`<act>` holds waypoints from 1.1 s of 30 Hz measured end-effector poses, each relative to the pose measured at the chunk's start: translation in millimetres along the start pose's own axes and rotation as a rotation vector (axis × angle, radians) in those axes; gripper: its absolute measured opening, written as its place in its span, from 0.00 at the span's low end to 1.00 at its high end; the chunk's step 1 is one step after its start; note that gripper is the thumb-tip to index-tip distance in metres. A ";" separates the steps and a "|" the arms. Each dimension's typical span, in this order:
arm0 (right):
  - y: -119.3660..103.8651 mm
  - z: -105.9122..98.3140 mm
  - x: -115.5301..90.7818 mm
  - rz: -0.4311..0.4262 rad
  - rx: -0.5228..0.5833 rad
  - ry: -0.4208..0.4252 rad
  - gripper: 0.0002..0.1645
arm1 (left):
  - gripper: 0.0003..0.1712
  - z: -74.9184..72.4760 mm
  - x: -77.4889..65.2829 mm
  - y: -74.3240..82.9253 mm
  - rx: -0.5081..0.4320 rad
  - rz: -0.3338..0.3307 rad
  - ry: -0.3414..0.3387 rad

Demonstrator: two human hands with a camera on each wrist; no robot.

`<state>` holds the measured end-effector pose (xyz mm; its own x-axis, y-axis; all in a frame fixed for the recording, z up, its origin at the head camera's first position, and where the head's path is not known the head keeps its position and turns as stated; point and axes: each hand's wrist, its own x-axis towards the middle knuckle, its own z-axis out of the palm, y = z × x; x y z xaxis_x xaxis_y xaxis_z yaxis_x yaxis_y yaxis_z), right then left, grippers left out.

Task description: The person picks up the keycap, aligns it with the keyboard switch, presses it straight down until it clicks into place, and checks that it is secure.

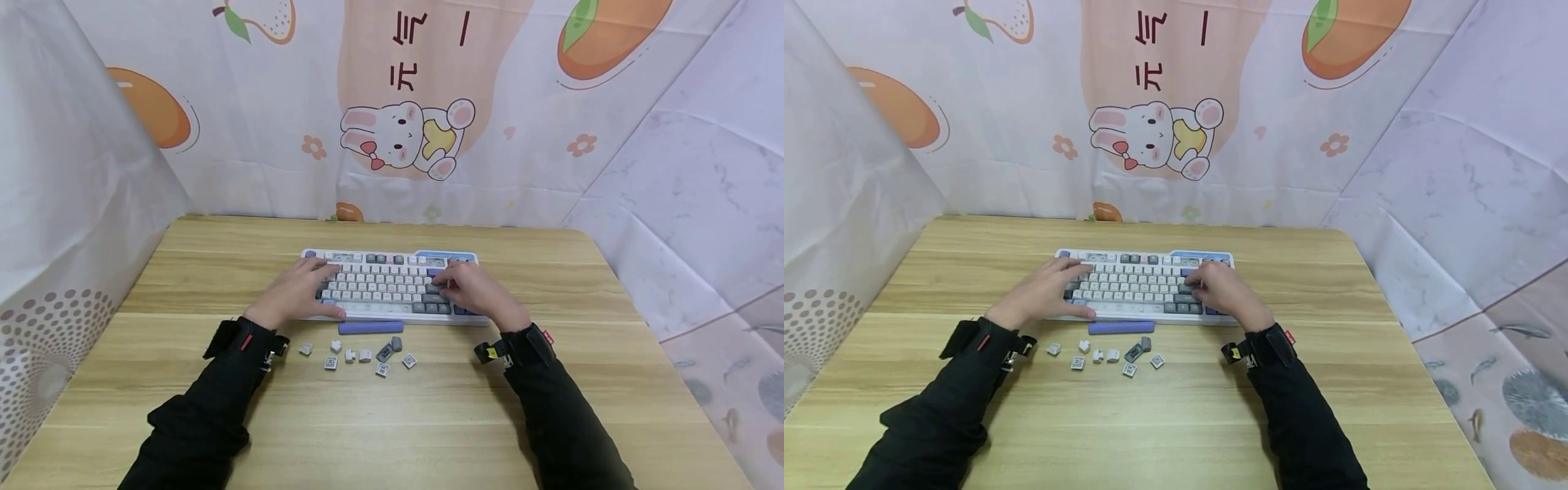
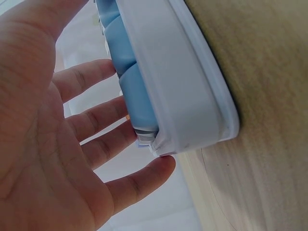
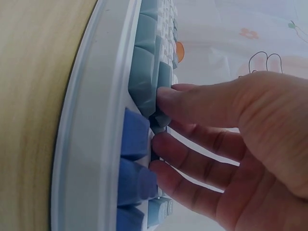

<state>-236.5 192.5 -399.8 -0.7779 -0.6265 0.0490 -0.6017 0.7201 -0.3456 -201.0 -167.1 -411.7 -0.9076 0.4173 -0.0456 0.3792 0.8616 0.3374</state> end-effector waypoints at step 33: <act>-2.7 4.8 1.0 0.086 0.062 0.010 0.11 | 0.60 1.9 0.5 -1.5 -0.008 0.019 0.030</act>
<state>-234.8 188.5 -403.3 -0.8284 -0.5595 0.0259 -0.5202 0.7514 -0.4060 -201.6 -167.6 -414.0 -0.9051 0.4251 -0.0112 0.3953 0.8510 0.3458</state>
